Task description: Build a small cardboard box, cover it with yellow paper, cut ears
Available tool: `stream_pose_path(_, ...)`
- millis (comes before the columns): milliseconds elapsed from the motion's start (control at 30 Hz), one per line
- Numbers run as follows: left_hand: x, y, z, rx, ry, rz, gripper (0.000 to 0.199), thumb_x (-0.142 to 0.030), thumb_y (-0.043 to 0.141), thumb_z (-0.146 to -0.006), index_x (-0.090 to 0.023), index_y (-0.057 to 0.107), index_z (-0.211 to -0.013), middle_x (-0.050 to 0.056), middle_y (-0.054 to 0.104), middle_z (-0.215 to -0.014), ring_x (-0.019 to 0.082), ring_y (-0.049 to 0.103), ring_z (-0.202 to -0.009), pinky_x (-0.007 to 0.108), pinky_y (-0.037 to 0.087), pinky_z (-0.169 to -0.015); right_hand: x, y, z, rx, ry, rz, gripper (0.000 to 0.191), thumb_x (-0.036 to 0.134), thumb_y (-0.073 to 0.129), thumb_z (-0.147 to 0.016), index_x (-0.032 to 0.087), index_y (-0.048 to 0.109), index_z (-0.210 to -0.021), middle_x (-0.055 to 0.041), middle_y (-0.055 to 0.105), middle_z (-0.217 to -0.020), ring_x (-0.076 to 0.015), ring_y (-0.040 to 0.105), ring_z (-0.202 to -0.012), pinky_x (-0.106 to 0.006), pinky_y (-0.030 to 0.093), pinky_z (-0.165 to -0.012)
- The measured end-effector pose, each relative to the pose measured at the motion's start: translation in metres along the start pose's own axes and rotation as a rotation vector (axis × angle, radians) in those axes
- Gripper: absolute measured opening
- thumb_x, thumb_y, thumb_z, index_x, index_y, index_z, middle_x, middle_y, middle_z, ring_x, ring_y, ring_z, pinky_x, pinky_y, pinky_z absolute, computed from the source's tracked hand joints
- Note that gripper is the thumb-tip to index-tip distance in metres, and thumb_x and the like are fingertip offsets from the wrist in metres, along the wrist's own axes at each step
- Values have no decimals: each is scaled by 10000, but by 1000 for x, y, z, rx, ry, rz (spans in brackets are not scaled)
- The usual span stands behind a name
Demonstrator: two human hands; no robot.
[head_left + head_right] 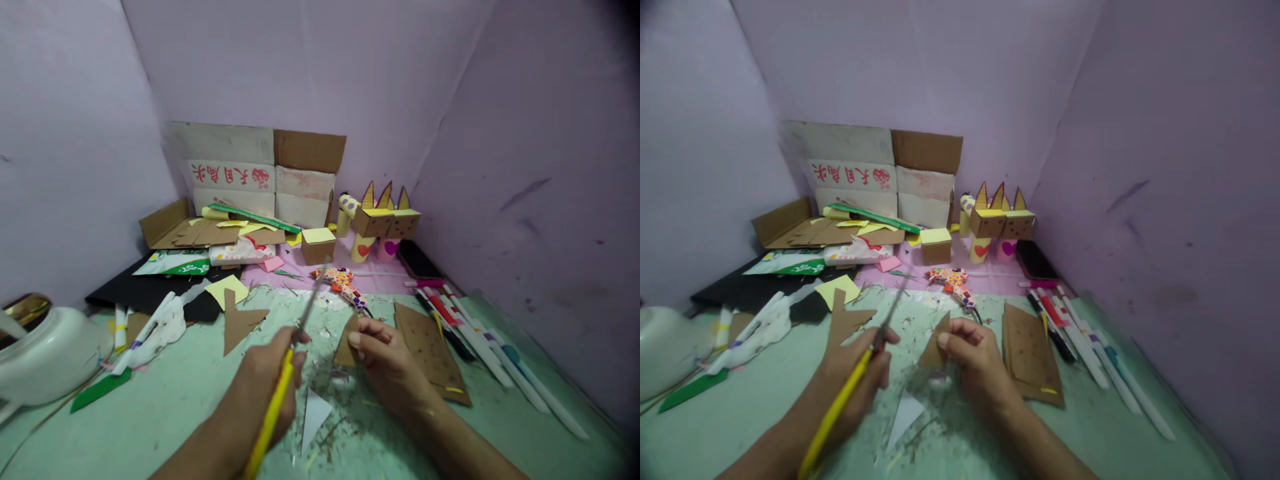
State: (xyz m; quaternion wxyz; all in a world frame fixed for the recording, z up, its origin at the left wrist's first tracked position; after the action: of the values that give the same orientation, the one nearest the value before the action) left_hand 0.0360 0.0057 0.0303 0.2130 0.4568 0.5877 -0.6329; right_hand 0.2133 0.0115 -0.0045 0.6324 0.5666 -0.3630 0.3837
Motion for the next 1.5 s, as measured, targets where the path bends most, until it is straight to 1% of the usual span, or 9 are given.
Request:
stream_pose_path(100,8,-11,-8,-135,-209,374,248,-353,507,-786,-202,471,-980,-40,562,-557,94,425,-325,204,345,-325,-4,2,-4,-13,111,-65,160,223,766,-506,141,631,-533,52,482,-429,-58,387,-403,-176,325,-414)
stream_pose_path(200,10,-13,-12,-168,-277,590,380,-301,613,-687,-201,433,-1006,-68,537,-551,90,430,-339,193,359,-312,-4,4,-1,6,132,-5,157,227,756,-514,140,632,-555,48,509,-440,-56,395,-398,-178,328,-414)
stream_pose_path(300,5,-8,-11,-137,-246,563,427,-257,645,-659,-197,436,-1027,-71,538,-592,78,434,-365,190,380,-333,-3,10,5,124,165,150,153,235,742,-544,133,633,-581,20,572,-473,-79,470,-423,-201,381,-451)
stream_pose_path(433,-3,5,-6,1,-175,464,440,-188,643,-664,-203,444,-1056,-40,590,-671,90,503,-473,186,426,-420,-7,18,13,260,226,282,99,191,697,-544,137,620,-577,22,572,-462,-94,502,-428,-212,392,-449)
stream_pose_path(567,-4,13,-4,58,-142,418,413,-145,625,-675,-219,452,-1043,-53,571,-682,75,492,-488,168,406,-434,-17,21,14,291,246,354,34,123,623,-532,143,599,-544,40,551,-443,-75,467,-402,-200,370,-429)
stream_pose_path(700,-2,14,-6,100,-158,461,361,-118,585,-680,-222,457,-1001,-81,539,-647,37,420,-393,172,388,-420,-17,23,15,239,240,422,72,92,616,-500,147,570,-493,57,511,-422,-52,412,-397,-184,320,-412)
stream_pose_path(1100,-2,12,-6,-41,-152,509,386,-191,622,-701,-217,423,-1031,-66,539,-650,72,463,-424,191,393,-388,8,18,8,48,80,387,134,232,714,-515,144,663,-602,39,557,-484,-70,443,-454,-211,333,-453)
stream_pose_path(1233,-1,12,-3,-118,-129,511,373,-195,615,-717,-223,413,-1029,-57,546,-680,79,490,-453,201,412,-418,4,15,7,61,77,302,194,249,774,-525,149,661,-646,33,596,-505,-79,504,-453,-207,384,-456)
stream_pose_path(1500,-4,12,-3,-157,-118,604,407,-230,643,-705,-230,388,-1023,-53,537,-665,94,490,-433,216,413,-390,0,11,8,131,55,148,249,325,814,-586,146,691,-706,1,663,-538,-107,603,-479,-214,455,-496)
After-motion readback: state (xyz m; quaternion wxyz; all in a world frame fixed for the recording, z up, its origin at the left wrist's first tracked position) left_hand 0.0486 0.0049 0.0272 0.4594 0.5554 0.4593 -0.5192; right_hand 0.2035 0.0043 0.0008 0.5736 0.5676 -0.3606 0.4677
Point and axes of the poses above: each hand's wrist, its own z-axis away from the middle knuckle, its own y-axis out of the palm, x = y × z, the point moved 3 cm from there along -z, towards the middle knuckle
